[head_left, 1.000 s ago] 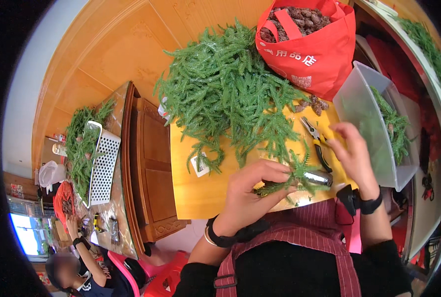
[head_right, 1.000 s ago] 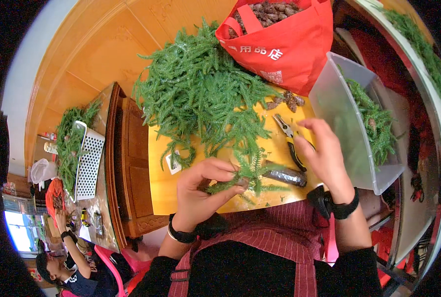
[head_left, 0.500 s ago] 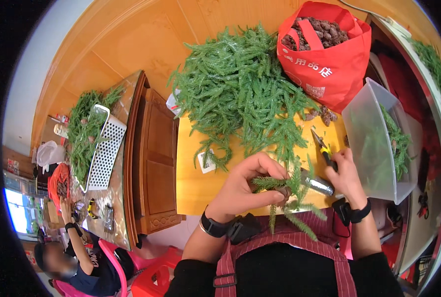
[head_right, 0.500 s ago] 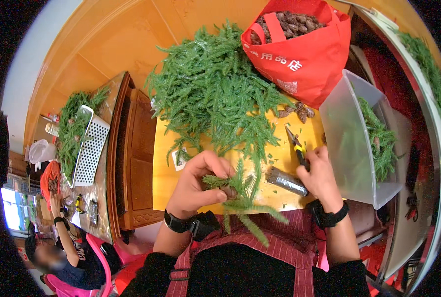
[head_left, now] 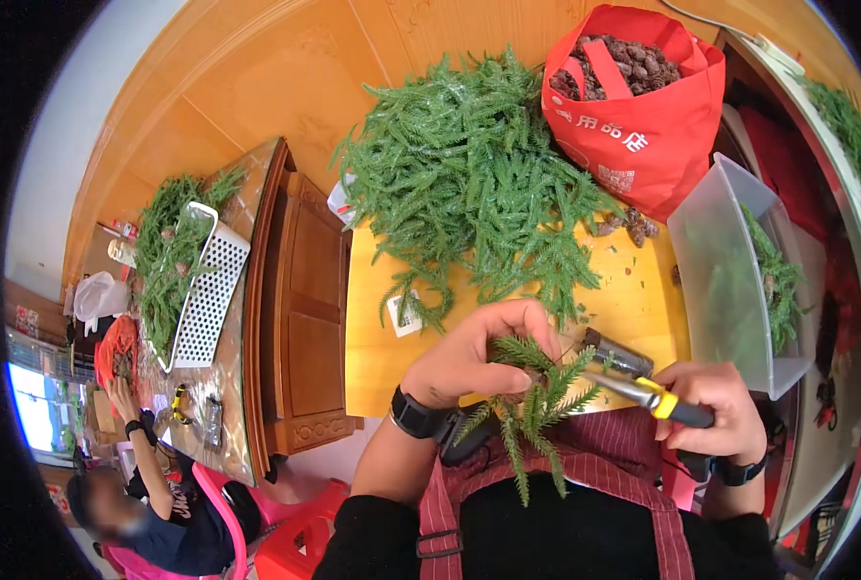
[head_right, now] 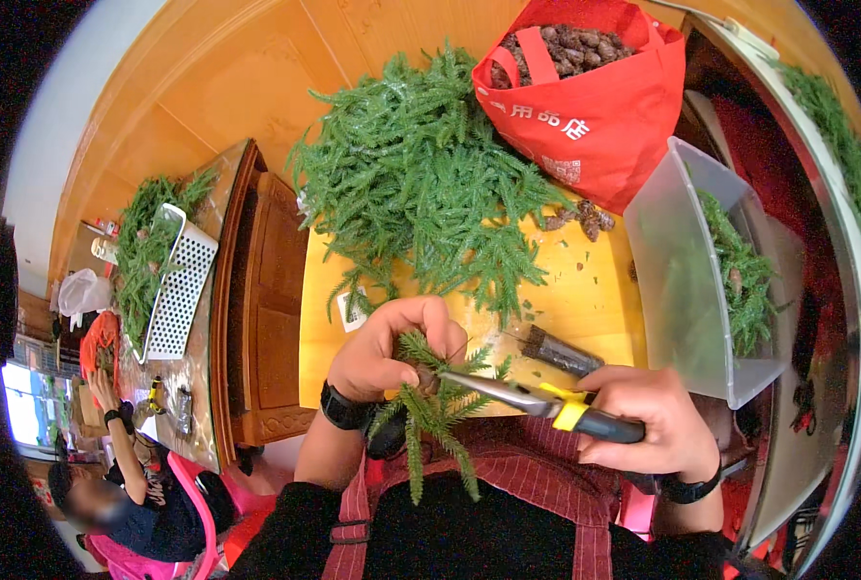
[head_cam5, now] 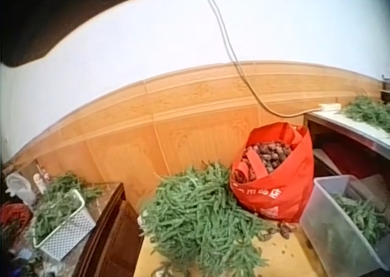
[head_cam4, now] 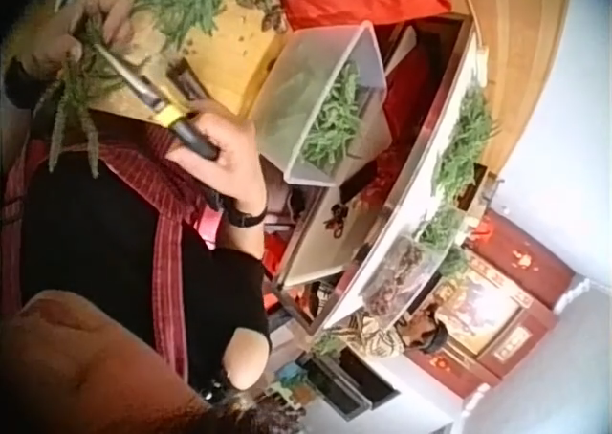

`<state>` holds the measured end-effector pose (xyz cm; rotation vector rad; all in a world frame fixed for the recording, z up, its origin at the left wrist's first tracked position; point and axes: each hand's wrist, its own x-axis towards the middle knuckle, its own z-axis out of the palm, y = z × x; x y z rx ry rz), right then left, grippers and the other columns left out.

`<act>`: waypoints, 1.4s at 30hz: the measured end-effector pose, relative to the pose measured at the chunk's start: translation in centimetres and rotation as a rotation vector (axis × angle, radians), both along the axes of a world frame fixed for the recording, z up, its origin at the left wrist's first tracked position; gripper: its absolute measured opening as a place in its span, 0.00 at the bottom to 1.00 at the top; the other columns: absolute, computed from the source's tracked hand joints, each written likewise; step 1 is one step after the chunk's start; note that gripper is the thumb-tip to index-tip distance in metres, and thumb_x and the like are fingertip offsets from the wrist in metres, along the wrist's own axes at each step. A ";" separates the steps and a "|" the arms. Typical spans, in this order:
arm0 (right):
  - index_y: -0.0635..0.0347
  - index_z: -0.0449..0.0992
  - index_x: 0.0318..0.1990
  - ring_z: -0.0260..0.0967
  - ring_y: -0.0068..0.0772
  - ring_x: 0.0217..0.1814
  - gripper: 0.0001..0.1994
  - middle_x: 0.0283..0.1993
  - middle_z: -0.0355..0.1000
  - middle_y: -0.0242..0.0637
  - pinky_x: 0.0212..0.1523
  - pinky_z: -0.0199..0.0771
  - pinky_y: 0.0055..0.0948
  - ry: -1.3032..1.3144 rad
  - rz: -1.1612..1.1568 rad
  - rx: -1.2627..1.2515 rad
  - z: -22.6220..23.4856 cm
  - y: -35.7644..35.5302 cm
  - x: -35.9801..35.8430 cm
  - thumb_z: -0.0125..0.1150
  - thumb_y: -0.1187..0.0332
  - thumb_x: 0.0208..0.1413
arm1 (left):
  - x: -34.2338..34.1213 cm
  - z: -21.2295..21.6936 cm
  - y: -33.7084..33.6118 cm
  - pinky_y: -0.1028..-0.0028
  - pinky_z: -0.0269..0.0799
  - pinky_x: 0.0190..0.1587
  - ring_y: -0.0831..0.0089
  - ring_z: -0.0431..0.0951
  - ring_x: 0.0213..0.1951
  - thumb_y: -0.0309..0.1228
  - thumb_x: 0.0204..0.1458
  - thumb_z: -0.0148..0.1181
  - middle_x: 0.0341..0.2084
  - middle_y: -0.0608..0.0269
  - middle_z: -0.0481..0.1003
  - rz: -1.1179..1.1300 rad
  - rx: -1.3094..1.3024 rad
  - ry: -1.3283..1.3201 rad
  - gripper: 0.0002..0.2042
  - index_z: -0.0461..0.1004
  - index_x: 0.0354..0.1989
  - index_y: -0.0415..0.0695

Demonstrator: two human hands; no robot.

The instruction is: Trim and sort green plants using hand shears at a workbench.

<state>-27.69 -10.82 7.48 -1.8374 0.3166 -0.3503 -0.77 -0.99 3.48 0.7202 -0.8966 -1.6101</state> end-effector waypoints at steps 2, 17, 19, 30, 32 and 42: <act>0.60 0.71 0.18 0.70 0.41 0.29 0.12 0.19 0.71 0.33 0.40 0.69 0.35 0.013 0.033 -0.085 0.2 -0.3 0.3 0.67 0.64 0.39 | 0.0 0.0 0.0 0.75 0.61 0.34 0.72 0.67 0.29 0.37 0.33 0.70 0.24 0.60 0.69 0.025 -0.013 0.010 0.19 0.66 0.26 0.42; 0.61 0.67 0.20 0.65 0.45 0.24 0.15 0.18 0.63 0.38 0.43 0.70 0.40 0.068 -0.019 -0.270 0.1 -0.1 0.4 0.69 0.63 0.37 | -0.4 0.1 0.2 0.78 0.62 0.31 0.73 0.69 0.28 0.40 0.33 0.70 0.25 0.58 0.70 -0.026 0.031 0.041 0.21 0.66 0.26 0.40; 0.61 0.67 0.20 0.65 0.43 0.24 0.15 0.18 0.63 0.37 0.44 0.70 0.40 0.047 0.007 -0.286 0.0 -0.3 0.5 0.69 0.64 0.37 | -0.3 -0.1 0.3 0.78 0.62 0.31 0.74 0.69 0.27 0.41 0.33 0.70 0.25 0.57 0.70 -0.033 0.034 0.034 0.21 0.65 0.26 0.40; 0.61 0.66 0.19 0.64 0.39 0.23 0.16 0.18 0.63 0.35 0.44 0.70 0.40 0.003 0.011 -0.297 -0.5 -0.6 0.9 0.69 0.65 0.38 | -0.8 -0.2 0.2 0.77 0.63 0.30 0.72 0.69 0.26 0.40 0.33 0.70 0.23 0.55 0.70 -0.074 0.059 0.118 0.22 0.65 0.26 0.39; 0.61 0.65 0.18 0.64 0.40 0.23 0.16 0.18 0.63 0.35 0.43 0.70 0.40 0.005 0.007 -0.276 -0.8 -0.5 0.8 0.69 0.65 0.38 | -0.8 -0.4 0.1 0.77 0.63 0.29 0.71 0.69 0.26 0.38 0.34 0.70 0.23 0.54 0.70 -0.087 0.059 0.166 0.21 0.65 0.26 0.38; 0.62 0.66 0.19 0.67 0.46 0.28 0.16 0.19 0.64 0.39 0.40 0.71 0.37 -0.003 -0.087 -0.301 -1.7 0.1 0.6 0.70 0.66 0.36 | -0.6 0.9 0.0 0.77 0.64 0.31 0.72 0.70 0.28 0.30 0.32 0.70 0.26 0.55 0.71 0.024 -0.053 0.038 0.17 0.67 0.26 0.40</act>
